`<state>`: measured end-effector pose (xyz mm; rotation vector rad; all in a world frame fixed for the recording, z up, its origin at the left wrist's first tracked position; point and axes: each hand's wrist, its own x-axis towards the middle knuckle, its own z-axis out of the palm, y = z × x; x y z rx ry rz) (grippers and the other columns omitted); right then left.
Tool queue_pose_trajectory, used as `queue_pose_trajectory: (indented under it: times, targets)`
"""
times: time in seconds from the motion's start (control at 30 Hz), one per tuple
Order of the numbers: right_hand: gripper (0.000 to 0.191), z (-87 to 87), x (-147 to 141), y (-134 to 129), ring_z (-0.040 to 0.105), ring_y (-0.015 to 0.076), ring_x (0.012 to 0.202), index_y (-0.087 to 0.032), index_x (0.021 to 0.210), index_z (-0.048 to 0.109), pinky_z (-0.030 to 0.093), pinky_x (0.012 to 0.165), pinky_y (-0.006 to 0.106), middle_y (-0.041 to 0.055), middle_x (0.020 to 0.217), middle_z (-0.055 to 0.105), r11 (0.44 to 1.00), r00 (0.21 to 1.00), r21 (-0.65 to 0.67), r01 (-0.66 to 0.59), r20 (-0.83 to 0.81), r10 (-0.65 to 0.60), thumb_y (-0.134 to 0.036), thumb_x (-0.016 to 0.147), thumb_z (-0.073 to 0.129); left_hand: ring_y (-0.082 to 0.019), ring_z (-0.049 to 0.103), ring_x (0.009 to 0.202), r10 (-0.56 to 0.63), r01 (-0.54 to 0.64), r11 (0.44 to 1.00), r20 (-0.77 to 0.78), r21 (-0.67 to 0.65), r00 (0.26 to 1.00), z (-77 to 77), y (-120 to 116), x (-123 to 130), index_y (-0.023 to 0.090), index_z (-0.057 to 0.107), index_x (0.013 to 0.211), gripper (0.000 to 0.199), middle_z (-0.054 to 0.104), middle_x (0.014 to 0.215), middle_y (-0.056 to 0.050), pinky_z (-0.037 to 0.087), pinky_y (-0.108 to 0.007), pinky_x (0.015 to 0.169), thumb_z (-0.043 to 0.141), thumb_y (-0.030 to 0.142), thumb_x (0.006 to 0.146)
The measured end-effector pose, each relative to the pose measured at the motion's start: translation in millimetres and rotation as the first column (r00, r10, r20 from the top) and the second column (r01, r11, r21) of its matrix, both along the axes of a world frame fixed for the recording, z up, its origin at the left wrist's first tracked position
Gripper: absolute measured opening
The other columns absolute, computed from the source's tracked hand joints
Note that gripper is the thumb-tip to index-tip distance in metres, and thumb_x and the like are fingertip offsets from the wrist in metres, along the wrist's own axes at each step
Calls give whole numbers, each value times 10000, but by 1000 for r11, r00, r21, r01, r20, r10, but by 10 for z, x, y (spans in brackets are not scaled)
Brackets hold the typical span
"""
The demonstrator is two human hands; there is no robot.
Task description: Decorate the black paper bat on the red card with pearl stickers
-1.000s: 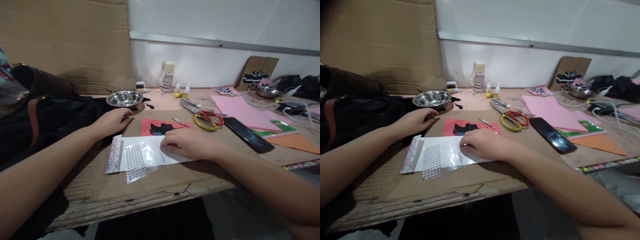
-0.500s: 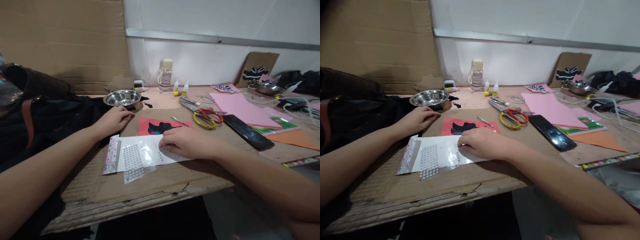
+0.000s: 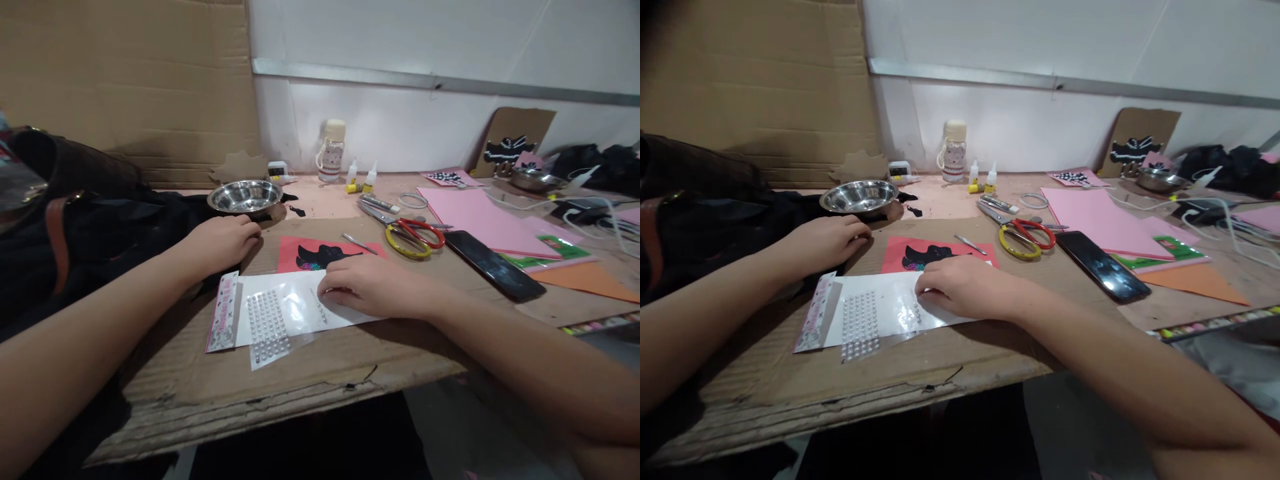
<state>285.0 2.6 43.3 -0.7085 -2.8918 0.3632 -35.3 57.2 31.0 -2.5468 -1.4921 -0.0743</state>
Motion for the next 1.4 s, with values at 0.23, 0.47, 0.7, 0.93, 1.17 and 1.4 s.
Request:
queue_pose_trajectory:
  times: [0.23, 0.47, 0.7, 0.93, 1.17, 1.4]
  targets:
    - [199, -19, 59, 121, 728, 186, 860, -197, 1071, 788, 500, 747, 279, 61, 994, 815, 991, 952, 64, 116, -291, -92, -186, 1006, 601, -277, 682, 844, 168, -170, 981, 21, 98, 986, 199, -148, -17, 183, 671, 1020, 290, 758, 976, -96, 448, -339, 685, 565, 450, 981]
    - [226, 108, 537, 703, 681, 191, 754, -180, 1019, 800, 495, 727, 316, 56, 900, 796, 785, 641, -44, 618, -548, -537, -321, 982, 628, -264, 658, 887, 111, -115, 988, 40, 103, 993, 380, -382, 129, 181, 679, 1013, 327, 757, 992, -82, 412, -318, 728, 464, 422, 1064]
    - [194, 80, 996, 1091, 703, 205, 830, -146, 1034, 772, 545, 753, 336, 70, 911, 774, 622, 486, -131, 772, -510, -710, -200, 1002, 588, -289, 686, 904, 31, -42, 989, 85, 142, 996, 244, -276, 162, 181, 712, 965, 397, 787, 1002, -113, 439, -354, 789, 400, 400, 1075]
    - [302, -52, 1140, 1231, 714, 221, 1033, -166, 1252, 673, 622, 892, 429, 89, 1236, 704, 583, 477, -185, 791, -412, -777, -377, 1034, 668, -246, 582, 702, -125, 97, 975, 131, 201, 983, 156, -261, 190, 218, 583, 678, 489, 657, 711, -68, 380, -354, 700, 393, 458, 1059]
    - [313, -63, 1185, 1283, 710, 231, 1060, -170, 1275, 667, 619, 908, 440, 96, 1264, 696, 583, 502, -153, 798, -366, -784, -371, 1035, 666, -225, 666, 821, -208, 171, 971, 235, 167, 949, 45, -200, 219, 198, 646, 862, 425, 716, 905, -68, 461, -340, 766, 342, 378, 1099]
    - [274, -126, 1088, 1224, 712, 224, 1049, -165, 1219, 688, 612, 920, 440, 88, 1224, 712, 604, 552, -54, 795, -346, -758, -369, 1037, 663, -203, 670, 680, -378, 338, 925, 325, 174, 867, 231, -535, 291, 247, 664, 743, 442, 720, 756, -15, 508, -326, 621, 429, 432, 1068]
